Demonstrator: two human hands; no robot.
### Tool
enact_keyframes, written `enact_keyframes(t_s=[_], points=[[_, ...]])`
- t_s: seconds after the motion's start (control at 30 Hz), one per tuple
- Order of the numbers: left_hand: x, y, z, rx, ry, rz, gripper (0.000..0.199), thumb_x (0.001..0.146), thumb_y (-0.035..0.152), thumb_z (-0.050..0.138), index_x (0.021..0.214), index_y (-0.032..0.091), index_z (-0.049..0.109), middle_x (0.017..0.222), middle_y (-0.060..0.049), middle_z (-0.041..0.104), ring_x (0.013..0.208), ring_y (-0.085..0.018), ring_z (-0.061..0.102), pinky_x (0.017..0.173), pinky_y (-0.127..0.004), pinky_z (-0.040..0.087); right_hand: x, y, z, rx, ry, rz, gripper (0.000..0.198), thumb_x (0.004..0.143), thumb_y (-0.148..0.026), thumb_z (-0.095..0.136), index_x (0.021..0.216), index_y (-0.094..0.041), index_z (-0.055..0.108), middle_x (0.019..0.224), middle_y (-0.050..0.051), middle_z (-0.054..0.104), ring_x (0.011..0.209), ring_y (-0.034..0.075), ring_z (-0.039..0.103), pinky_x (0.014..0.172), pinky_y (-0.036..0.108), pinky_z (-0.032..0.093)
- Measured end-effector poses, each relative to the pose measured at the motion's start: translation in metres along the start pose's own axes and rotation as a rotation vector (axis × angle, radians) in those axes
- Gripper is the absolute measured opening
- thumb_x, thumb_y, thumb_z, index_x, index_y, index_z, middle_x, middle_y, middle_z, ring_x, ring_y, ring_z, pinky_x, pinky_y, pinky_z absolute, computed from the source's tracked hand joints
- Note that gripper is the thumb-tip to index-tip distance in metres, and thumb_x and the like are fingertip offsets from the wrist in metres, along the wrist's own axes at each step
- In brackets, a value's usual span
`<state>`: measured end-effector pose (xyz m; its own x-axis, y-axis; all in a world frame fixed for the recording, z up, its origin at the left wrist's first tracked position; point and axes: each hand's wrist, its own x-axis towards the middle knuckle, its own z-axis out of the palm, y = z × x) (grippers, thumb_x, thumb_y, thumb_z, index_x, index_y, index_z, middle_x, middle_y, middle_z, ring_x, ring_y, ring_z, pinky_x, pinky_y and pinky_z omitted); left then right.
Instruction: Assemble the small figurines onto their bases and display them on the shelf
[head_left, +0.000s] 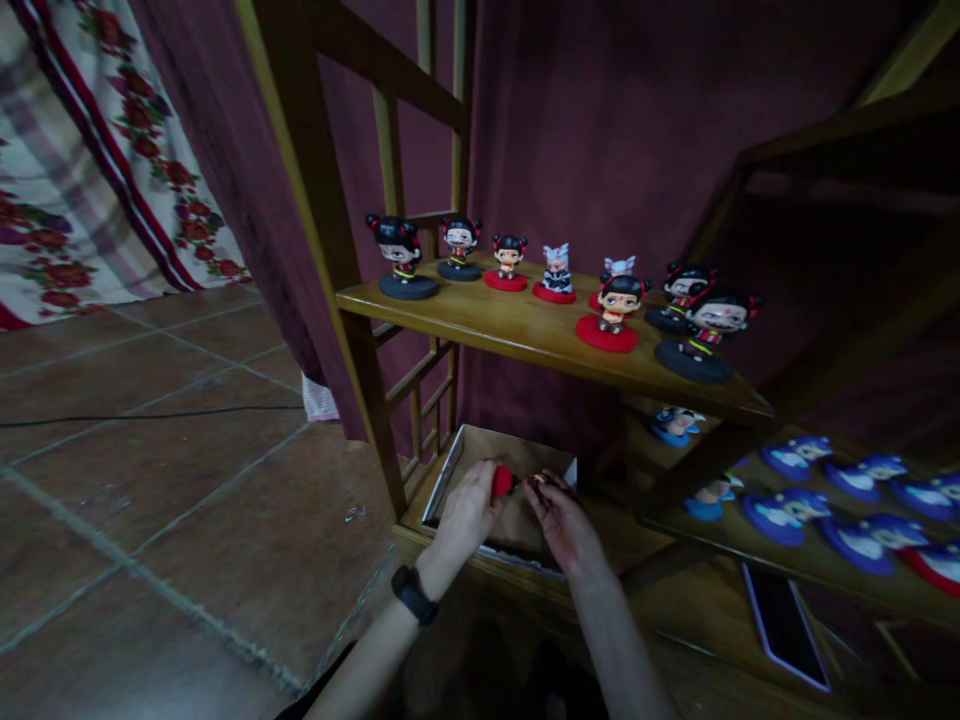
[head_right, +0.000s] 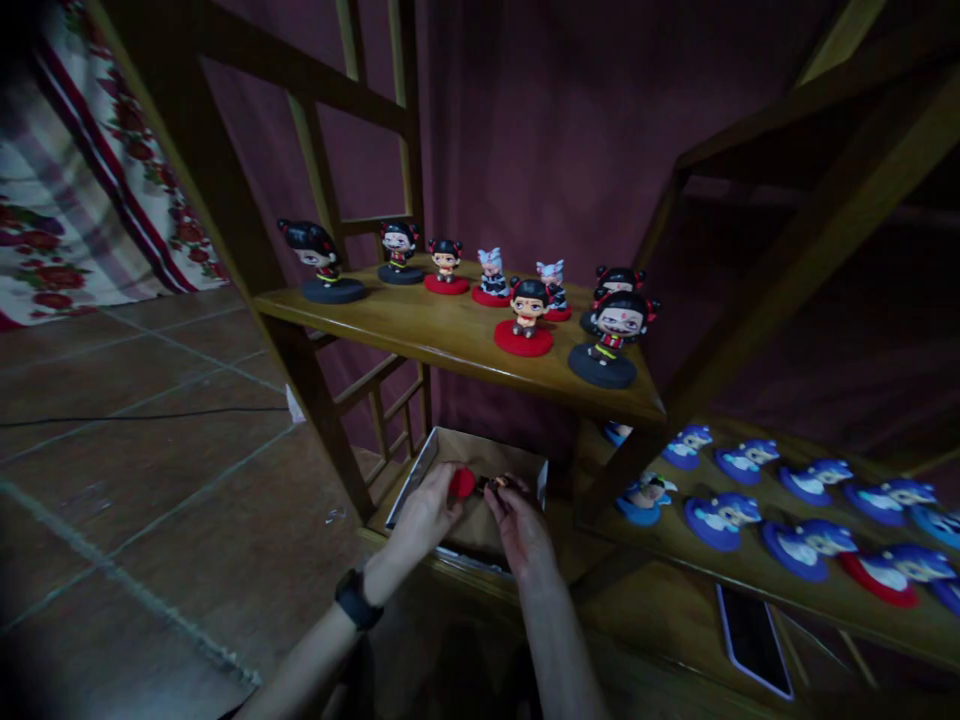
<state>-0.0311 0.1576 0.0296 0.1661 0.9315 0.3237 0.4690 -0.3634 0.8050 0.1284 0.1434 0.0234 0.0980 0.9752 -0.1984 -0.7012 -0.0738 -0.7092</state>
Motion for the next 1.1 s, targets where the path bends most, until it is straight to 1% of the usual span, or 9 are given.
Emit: enact_keyframes(t_s=[0.03,0.1,0.23,0.3,0.4,0.53,0.67,0.9,1.1], points=[[0.001,0.000,0.002,-0.078,0.017,-0.042,0.044,0.066,0.008,0.055,0.108,0.021,0.051,0.107,-0.007,0.057,0.104,-0.020,0.053,0.094,-0.035,0.039,0.000,0.000,0.000,-0.005,-0.001,-0.006,0.020,0.062,-0.013,0.069,0.080,-0.021,0.063,0.085,-0.003,0.069,0.090,0.015,0.063,0.096,0.039,0.047],[0.003,0.001,0.006,-0.314,0.049,-0.193,0.039,0.067,0.012,0.059,0.105,0.019,0.051,0.099,-0.007,0.061,0.095,-0.019,0.058,0.089,-0.035,0.044,0.001,0.000,0.001,-0.022,-0.006,-0.007,0.021,0.062,-0.014,0.069,0.081,-0.021,0.062,0.085,-0.002,0.069,0.089,0.016,0.064,0.095,0.040,0.047],[0.006,0.003,0.010,-0.931,0.018,-0.550,0.031,0.071,0.018,0.062,0.100,0.014,0.051,0.094,-0.010,0.064,0.084,-0.017,0.063,0.080,-0.033,0.050,0.000,-0.001,0.005,-0.077,-0.008,-0.024,0.028,0.061,-0.018,0.071,0.087,-0.022,0.061,0.085,-0.001,0.068,0.088,0.016,0.064,0.090,0.039,0.049],[0.006,0.005,0.008,-1.161,-0.015,-0.652,0.028,0.073,0.018,0.061,0.099,0.013,0.052,0.094,-0.012,0.065,0.084,-0.017,0.065,0.080,-0.031,0.050,-0.001,-0.002,0.009,-0.117,0.011,-0.069,0.031,0.061,-0.020,0.071,0.090,-0.023,0.060,0.088,-0.001,0.067,0.087,0.015,0.063,0.087,0.037,0.050],[0.004,0.007,0.005,-1.342,-0.044,-0.748,0.021,0.076,0.018,0.059,0.096,0.011,0.055,0.093,-0.014,0.066,0.087,-0.018,0.065,0.080,-0.029,0.051,-0.003,-0.004,0.015,-0.198,0.042,-0.152,0.033,0.063,-0.022,0.070,0.093,-0.024,0.059,0.090,-0.002,0.065,0.087,0.014,0.061,0.085,0.034,0.049],[0.003,0.010,0.003,-1.429,-0.104,-0.844,0.021,0.080,0.021,0.055,0.096,0.007,0.058,0.094,-0.016,0.066,0.089,-0.020,0.065,0.081,-0.029,0.052,-0.003,-0.003,0.019,-0.337,0.030,-0.246,0.033,0.064,-0.023,0.068,0.096,-0.024,0.057,0.095,-0.001,0.063,0.087,0.014,0.059,0.084,0.033,0.048],[0.002,0.014,0.002,-1.473,-0.126,-0.864,0.024,0.082,0.022,0.053,0.099,0.006,0.058,0.093,-0.017,0.067,0.091,-0.020,0.064,0.083,-0.030,0.051,-0.001,-0.002,0.019,-0.461,-0.002,-0.326,0.032,0.066,-0.026,0.065,0.097,-0.023,0.056,0.102,0.001,0.062,0.093,0.015,0.058,0.085,0.031,0.047],[0.001,0.012,0.003,-1.491,-0.137,-0.869,0.023,0.081,0.019,0.055,0.100,0.006,0.058,0.089,-0.015,0.068,0.089,-0.020,0.065,0.083,-0.030,0.051,-0.003,0.000,0.023,-0.668,-0.079,-0.357,0.030,0.071,-0.028,0.061,0.100,-0.023,0.055,0.102,0.002,0.063,0.088,0.015,0.062,0.080,0.029,0.048],[0.000,0.011,0.003,-1.463,-0.112,-0.891,0.022,0.080,0.019,0.057,0.097,0.007,0.059,0.085,-0.014,0.068,0.083,-0.020,0.066,0.075,-0.028,0.053,-0.003,0.005,0.023,-0.723,-0.089,-0.378,0.030,0.072,-0.030,0.060,0.100,-0.023,0.055,0.100,0.003,0.066,0.092,0.018,0.062,0.075,0.028,0.051]])
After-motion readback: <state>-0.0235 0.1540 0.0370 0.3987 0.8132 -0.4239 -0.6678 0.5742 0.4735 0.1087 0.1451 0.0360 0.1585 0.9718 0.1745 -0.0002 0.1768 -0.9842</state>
